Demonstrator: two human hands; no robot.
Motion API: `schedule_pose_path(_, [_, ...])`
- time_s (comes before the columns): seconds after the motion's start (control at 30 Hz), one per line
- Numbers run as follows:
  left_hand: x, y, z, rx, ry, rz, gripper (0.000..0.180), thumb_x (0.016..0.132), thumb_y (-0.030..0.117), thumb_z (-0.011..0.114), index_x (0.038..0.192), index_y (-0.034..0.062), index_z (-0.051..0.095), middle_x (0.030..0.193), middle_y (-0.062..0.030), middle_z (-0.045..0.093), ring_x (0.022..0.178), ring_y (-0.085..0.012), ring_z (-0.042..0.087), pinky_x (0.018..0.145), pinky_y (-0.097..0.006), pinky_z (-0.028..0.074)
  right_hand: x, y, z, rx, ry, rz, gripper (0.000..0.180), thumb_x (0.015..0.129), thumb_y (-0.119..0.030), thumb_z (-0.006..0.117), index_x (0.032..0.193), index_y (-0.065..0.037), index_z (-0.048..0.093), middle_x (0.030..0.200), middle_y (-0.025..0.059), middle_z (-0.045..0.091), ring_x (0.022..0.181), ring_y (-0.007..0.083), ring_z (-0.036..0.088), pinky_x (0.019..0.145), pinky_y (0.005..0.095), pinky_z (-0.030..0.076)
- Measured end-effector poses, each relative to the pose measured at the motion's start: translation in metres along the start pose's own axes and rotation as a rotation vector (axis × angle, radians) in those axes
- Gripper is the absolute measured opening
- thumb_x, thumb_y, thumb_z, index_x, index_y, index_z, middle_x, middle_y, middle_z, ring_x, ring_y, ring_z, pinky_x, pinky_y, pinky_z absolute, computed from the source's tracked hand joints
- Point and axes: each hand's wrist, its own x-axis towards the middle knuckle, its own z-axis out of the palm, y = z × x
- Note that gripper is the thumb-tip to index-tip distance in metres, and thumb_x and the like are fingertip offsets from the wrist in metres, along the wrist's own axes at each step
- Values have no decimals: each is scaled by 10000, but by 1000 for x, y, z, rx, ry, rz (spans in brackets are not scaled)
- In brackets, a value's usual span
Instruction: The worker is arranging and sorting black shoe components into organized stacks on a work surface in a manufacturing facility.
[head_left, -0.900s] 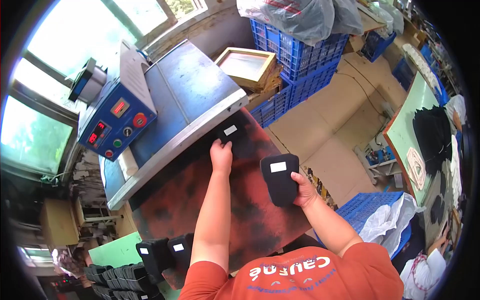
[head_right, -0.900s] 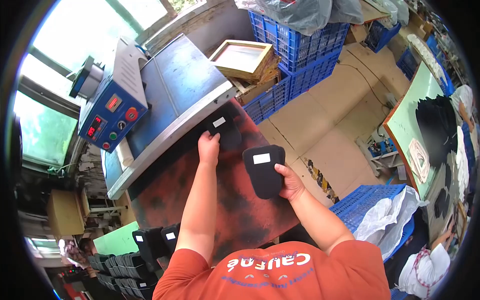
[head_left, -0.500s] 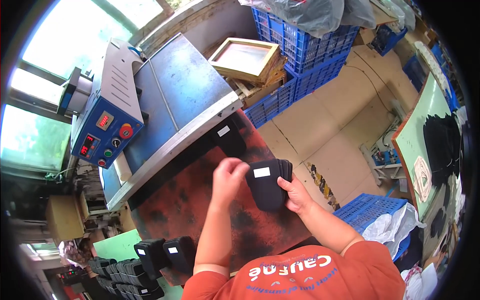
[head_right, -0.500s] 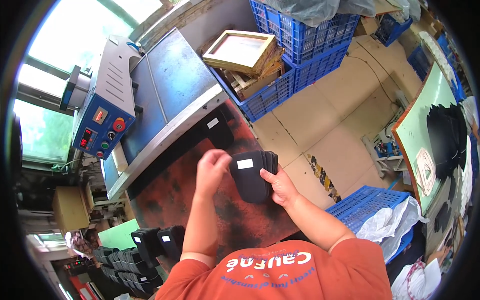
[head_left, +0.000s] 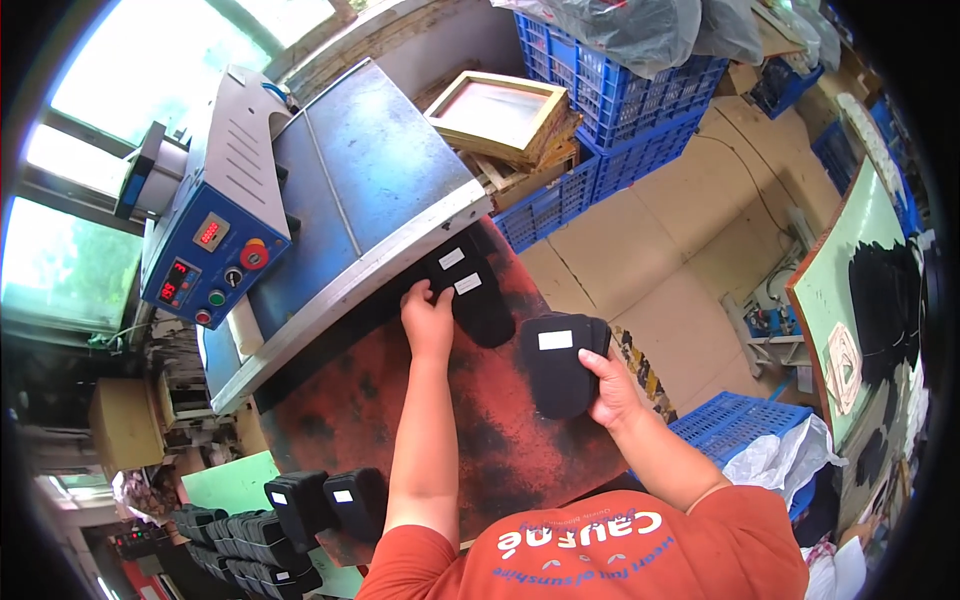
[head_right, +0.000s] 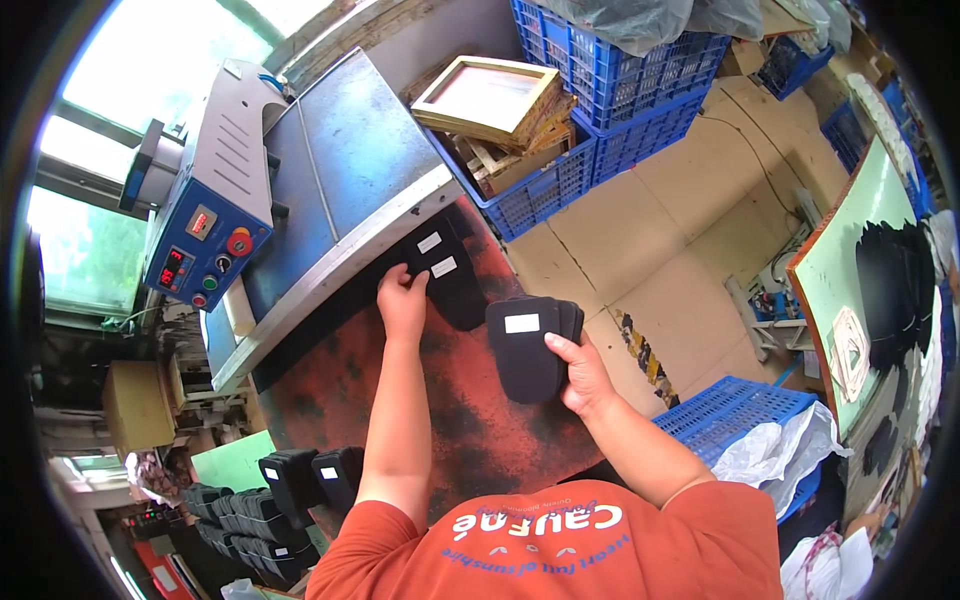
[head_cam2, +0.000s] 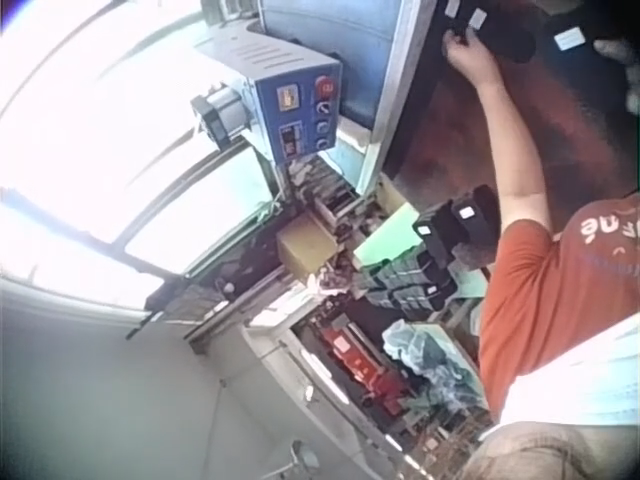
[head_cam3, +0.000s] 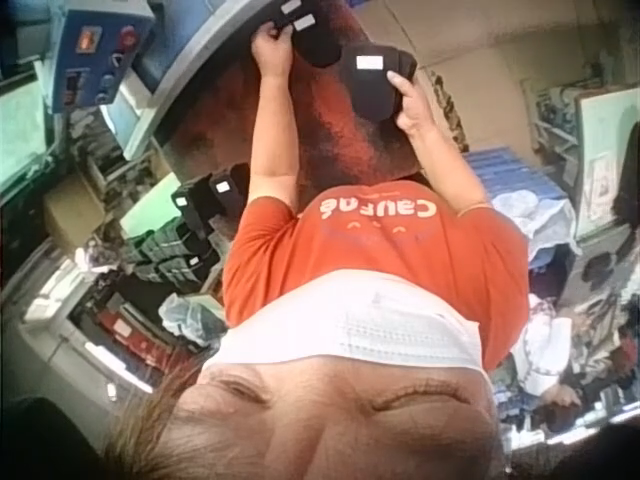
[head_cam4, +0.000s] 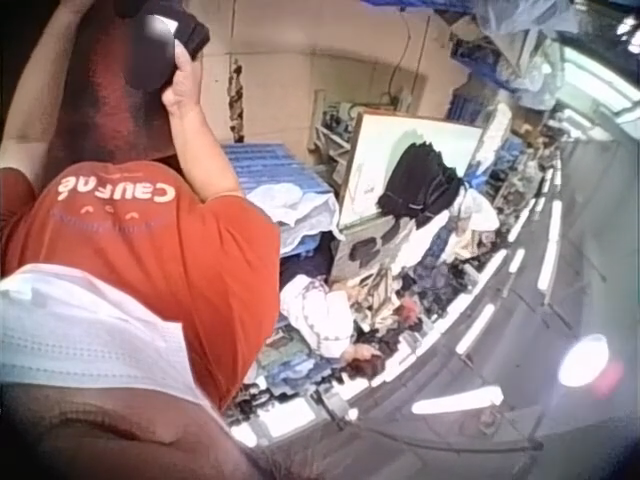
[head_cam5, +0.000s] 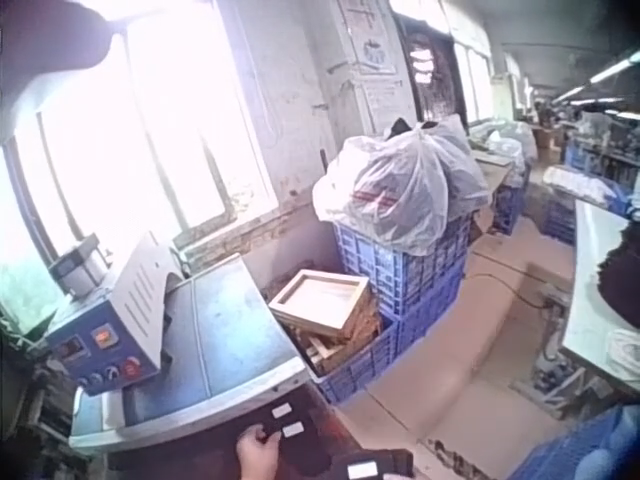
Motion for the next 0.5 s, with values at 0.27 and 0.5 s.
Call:
schedule_pose_path(0.27, [-50,45,-24,-857,-324,-552,185,797,25,623,974,-27,601,792,-33,628,640,-53,535,556,-193,431,9,-3,-1,-3,-2,-46,453,839,-193,625,1225,-44,441,1153,82,542,1077,220,517,921,368,428])
schedule_pose_path(0.5, [-50,42,-22,-130,-153,-115,388,773,164,690,1055,-65,553,847,-108,568,697,-167,553,629,-294,465,7,-11,-24,111,-51,104,439,836,-167,576,1238,-52,445,1181,105,539,1073,240,526,940,399,416])
